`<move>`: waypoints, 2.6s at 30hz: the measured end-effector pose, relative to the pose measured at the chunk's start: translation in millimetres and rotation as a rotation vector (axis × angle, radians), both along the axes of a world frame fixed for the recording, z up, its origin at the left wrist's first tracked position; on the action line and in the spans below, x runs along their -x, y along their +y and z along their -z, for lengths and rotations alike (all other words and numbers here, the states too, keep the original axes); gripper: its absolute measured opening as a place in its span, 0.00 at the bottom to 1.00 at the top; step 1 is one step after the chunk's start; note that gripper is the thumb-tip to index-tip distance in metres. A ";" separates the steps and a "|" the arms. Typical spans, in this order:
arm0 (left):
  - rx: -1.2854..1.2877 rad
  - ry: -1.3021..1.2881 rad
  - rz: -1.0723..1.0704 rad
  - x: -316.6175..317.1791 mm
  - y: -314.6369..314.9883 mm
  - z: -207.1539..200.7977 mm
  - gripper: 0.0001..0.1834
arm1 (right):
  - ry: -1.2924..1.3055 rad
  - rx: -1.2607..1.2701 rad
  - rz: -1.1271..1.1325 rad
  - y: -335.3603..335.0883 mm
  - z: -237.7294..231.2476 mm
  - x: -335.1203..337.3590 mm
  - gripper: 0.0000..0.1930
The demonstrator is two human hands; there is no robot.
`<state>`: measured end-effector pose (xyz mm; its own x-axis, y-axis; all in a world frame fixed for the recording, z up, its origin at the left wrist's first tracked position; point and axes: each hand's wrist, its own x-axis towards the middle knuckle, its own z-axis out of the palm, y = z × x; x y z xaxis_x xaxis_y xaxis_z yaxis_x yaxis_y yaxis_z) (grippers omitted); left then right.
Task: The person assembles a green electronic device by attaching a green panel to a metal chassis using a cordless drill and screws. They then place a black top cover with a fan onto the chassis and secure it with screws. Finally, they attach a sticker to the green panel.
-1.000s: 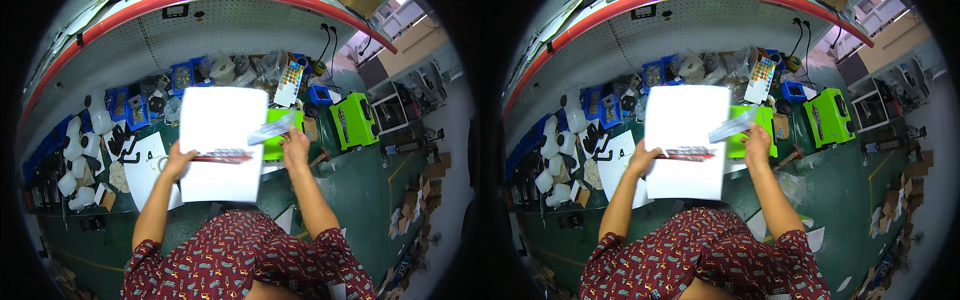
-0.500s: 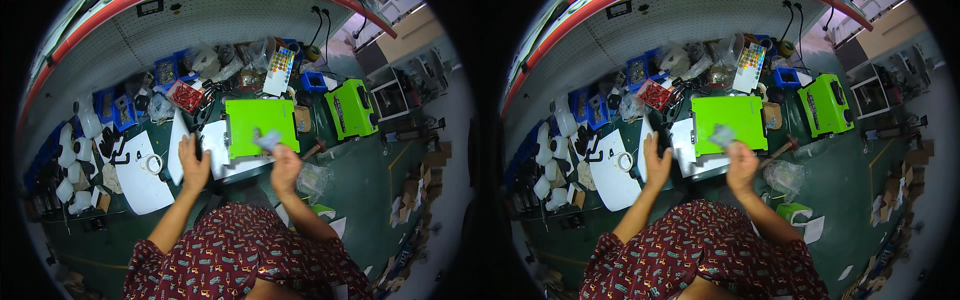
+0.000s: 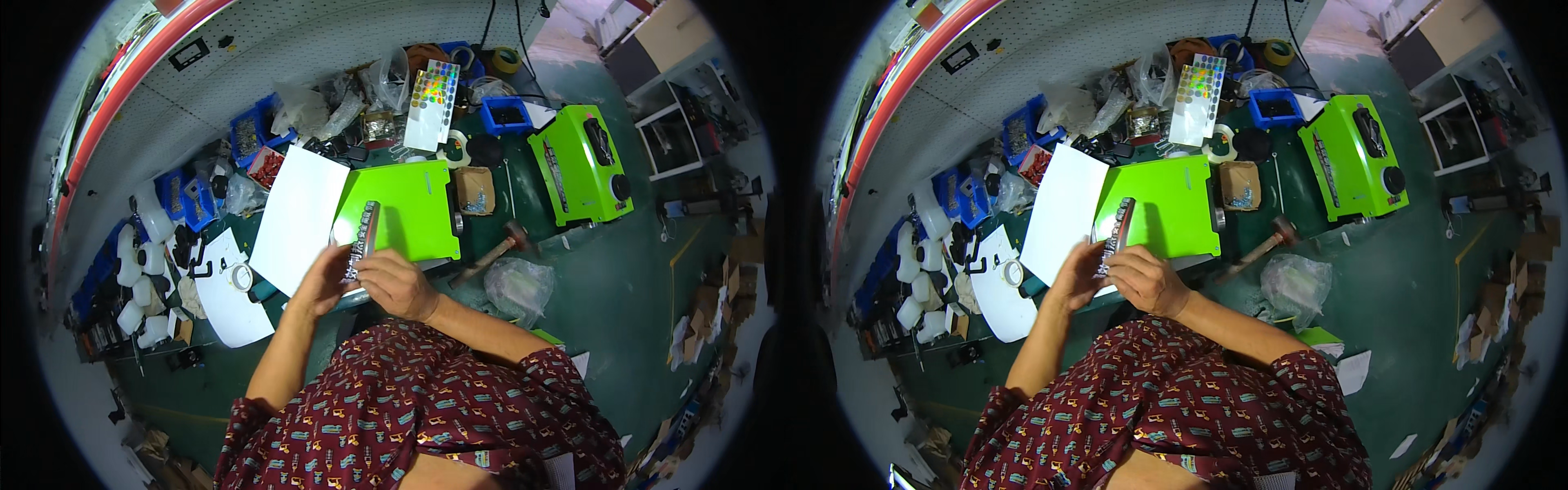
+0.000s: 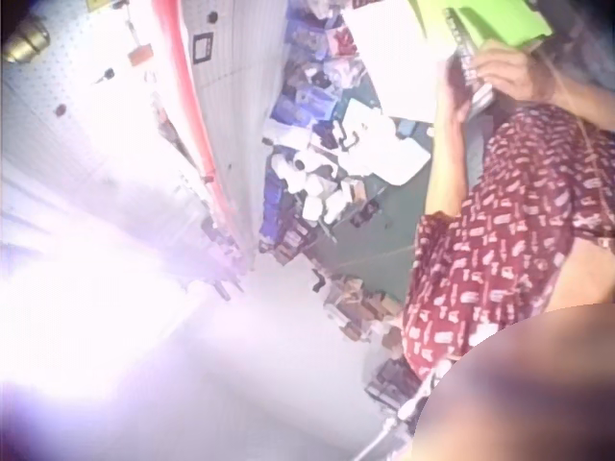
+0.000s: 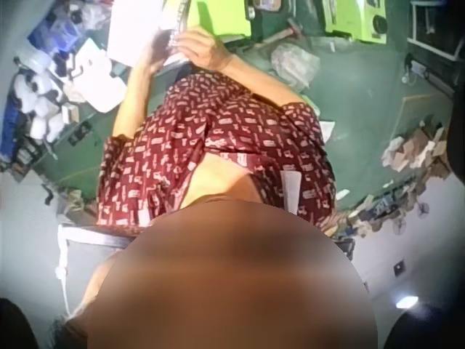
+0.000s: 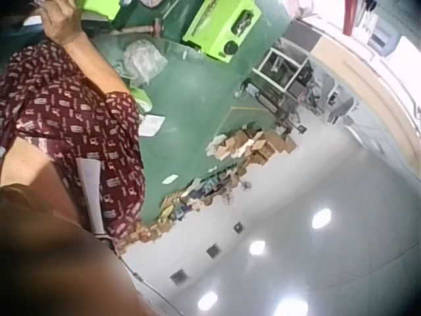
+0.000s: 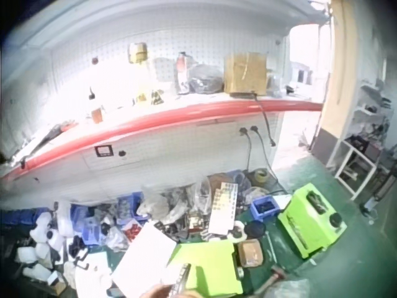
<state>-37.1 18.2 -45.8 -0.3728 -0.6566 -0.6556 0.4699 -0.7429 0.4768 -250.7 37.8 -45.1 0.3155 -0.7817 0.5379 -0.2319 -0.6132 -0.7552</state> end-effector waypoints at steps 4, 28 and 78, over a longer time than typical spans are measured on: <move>0.170 -0.069 0.080 25.3 -9.2 20.7 0.13 | 0.018 -0.045 -0.070 1.9 4.2 27.0 0.11; 0.453 -0.751 0.261 6.0 -61.0 108.1 0.09 | -0.168 -0.841 0.676 -38.8 118.5 86.3 0.07; 0.351 -1.375 -0.002 -8.1 -24.2 137.5 0.33 | -0.175 -1.077 0.815 -79.4 223.0 159.0 0.19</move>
<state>-28.9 -5.9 -183.4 0.4193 -0.8587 -0.2947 -0.5118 -0.4917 0.7045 -409.7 -41.6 -268.0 -0.4424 -0.7658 -0.4668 -0.0943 0.5573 -0.8249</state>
